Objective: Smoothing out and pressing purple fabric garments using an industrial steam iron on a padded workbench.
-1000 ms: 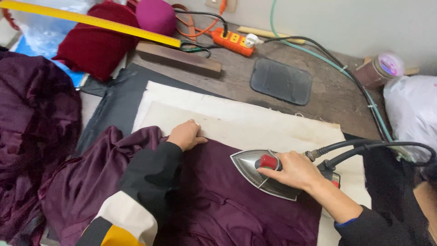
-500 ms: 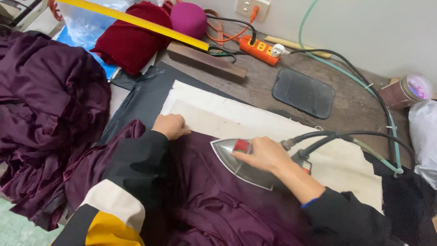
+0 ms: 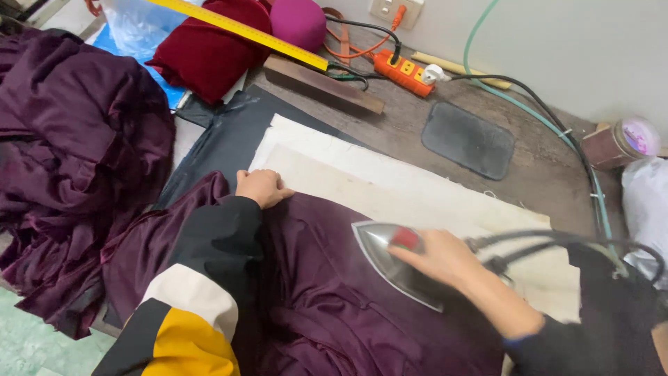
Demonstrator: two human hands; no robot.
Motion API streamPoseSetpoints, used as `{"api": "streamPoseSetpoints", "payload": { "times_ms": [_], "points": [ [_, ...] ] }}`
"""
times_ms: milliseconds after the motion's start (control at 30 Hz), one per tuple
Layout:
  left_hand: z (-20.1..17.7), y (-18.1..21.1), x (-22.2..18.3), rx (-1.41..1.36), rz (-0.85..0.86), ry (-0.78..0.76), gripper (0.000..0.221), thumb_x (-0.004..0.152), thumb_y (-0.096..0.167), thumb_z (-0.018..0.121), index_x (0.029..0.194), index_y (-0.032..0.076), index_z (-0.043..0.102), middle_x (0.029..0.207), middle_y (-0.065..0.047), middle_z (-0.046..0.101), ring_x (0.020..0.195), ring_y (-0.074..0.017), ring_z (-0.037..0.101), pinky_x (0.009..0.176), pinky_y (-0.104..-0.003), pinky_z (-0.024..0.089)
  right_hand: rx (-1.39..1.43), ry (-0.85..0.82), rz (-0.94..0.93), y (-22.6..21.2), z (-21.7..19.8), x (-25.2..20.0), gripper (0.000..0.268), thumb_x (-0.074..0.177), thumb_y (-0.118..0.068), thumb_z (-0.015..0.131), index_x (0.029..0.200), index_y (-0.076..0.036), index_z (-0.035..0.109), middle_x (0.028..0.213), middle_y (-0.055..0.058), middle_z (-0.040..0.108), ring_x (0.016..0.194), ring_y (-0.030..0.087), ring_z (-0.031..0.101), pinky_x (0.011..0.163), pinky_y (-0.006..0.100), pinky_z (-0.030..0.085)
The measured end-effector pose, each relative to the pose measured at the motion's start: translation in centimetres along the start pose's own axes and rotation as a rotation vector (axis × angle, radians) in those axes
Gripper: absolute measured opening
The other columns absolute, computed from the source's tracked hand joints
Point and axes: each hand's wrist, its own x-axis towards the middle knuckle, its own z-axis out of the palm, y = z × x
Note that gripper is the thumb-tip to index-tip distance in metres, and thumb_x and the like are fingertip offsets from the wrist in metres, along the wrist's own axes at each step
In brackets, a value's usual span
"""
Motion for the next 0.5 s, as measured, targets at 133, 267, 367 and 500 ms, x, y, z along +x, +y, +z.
{"api": "streamPoseSetpoints", "payload": {
  "times_ms": [133,267,367,500],
  "points": [
    [-0.7,0.3,-0.7,-0.010,0.021,-0.030,0.041,0.087,0.052,0.061,0.099,0.015,0.073,0.104,-0.010,0.072,0.114,-0.0284,0.061,0.105,-0.045,0.023,0.001,-0.010,0.123,7.9,1.3,-4.4,0.053,0.076,-0.055,0.066,0.101,-0.010,0.075,0.100,0.018,0.075,0.104,0.037,0.069,0.087,0.049,0.055],
    [-0.5,0.0,0.0,-0.019,0.016,-0.080,0.039,0.088,0.058,0.055,0.086,0.021,0.068,0.094,-0.002,0.069,0.096,-0.0212,0.058,0.092,-0.037,0.021,-0.099,-0.020,0.425,16.2,2.6,-6.9,0.042,0.072,-0.062,0.063,0.100,-0.033,0.077,0.095,-0.003,0.080,0.096,0.017,0.073,0.085,0.026,0.051],
    [-0.7,0.0,-0.2,-0.025,0.017,-0.093,0.038,0.087,0.058,0.054,0.086,0.022,0.067,0.094,-0.002,0.069,0.098,-0.0205,0.058,0.092,-0.037,0.021,-0.050,0.046,0.608,18.7,2.0,-7.2,0.048,0.072,-0.063,0.064,0.088,-0.020,0.078,0.080,0.007,0.078,0.082,0.022,0.073,0.077,0.029,0.050],
    [-1.0,0.3,-0.4,-0.017,0.019,-0.103,0.038,0.087,0.058,0.054,0.086,0.023,0.067,0.094,-0.002,0.069,0.099,-0.0205,0.058,0.092,-0.037,0.020,0.091,0.183,0.716,21.0,1.0,-4.1,0.068,0.073,-0.068,0.061,0.069,-0.001,0.071,0.078,0.019,0.074,0.085,0.035,0.068,0.073,0.038,0.046]
  ]
}}
